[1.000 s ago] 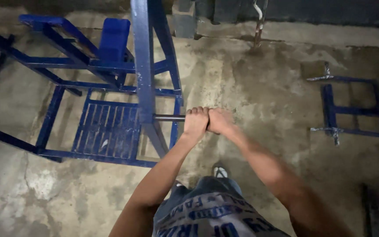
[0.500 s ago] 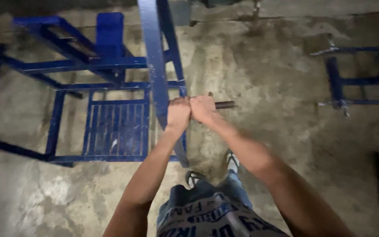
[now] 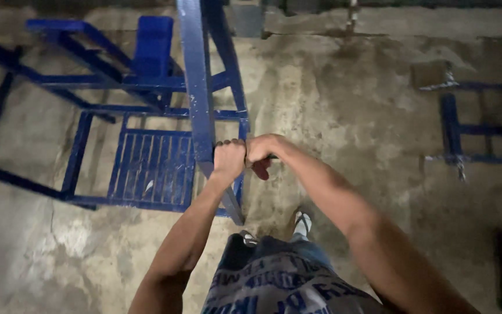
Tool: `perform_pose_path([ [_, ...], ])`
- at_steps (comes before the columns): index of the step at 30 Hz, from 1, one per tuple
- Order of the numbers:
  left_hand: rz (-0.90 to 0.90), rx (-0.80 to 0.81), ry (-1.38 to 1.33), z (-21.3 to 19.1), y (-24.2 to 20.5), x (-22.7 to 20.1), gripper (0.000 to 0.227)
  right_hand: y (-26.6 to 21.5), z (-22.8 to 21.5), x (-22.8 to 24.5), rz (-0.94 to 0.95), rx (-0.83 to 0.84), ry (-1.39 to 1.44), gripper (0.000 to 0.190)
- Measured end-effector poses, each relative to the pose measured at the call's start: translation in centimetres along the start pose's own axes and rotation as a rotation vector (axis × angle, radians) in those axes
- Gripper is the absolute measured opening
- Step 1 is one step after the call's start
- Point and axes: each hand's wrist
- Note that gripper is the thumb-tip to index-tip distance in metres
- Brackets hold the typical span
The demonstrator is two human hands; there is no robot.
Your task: The person uses a red cloth to wipe down the vertical and horizontal bars of a blue metal frame. They move around the structure to clean different sections, including the legs and crossbars, ensuring the surfaces are wiped thoroughly.
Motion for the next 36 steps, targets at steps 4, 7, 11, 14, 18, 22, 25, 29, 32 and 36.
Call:
perform_pose_path([
  [4, -0.03, -0.06, 0.001, -1.9, -0.6, -1.9, 0.036, -2.5, -1.0, -0.9, -0.05, 0.138, 0.093, 0.017],
  [7, -0.031, -0.085, 0.047, -0.9, -0.1, -2.4, 0.028, -3.6, -1.5, 0.2, -0.097, 0.16, 0.087, 0.015],
  [11, -0.013, 0.017, 0.027, 0.3, 1.3, -5.4, 0.035, -4.3, 0.3, -2.9, -0.146, 0.182, 0.095, 0.014],
  [14, -0.006, 0.054, -0.085, 1.5, 2.5, -7.8, 0.028, -4.7, 2.3, -6.9, -0.162, 0.184, 0.116, 0.015],
  [18, 0.0, 0.204, -0.147, 0.6, 4.0, -11.2, 0.029, -5.4, 4.4, -12.4, -0.179, 0.162, 0.154, 0.018],
  [22, -0.006, 0.297, -0.18, -0.6, 5.3, -14.2, 0.038, -5.7, 4.9, -17.0, -0.205, 0.14, 0.17, 0.021],
  [25, -0.016, 0.373, -0.263, 1.3, 6.7, -16.0, 0.036, -9.5, 4.1, -18.5, 0.036, 0.257, 0.209, 0.023],
  [29, 0.168, 0.14, -0.236, 3.1, 11.0, -17.1, 0.031, -13.5, 2.2, -21.6, 0.106, -0.016, 0.289, 0.028],
  [32, 0.243, -0.053, -0.186, -0.2, 13.8, -18.4, 0.048, -16.3, 0.2, -22.5, 0.194, -0.322, 0.26, 0.035],
  [36, 0.341, -0.27, -0.339, -6.7, 15.3, -20.3, 0.07, -17.6, -1.8, -24.3, 0.277, -0.756, 0.239, 0.052],
])
Point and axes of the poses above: each hand's wrist, its own y-axis towards the middle knuckle, its own z-axis out of the palm, x = y × z, and after that the axes turned 14 degrees about -y, right-handed
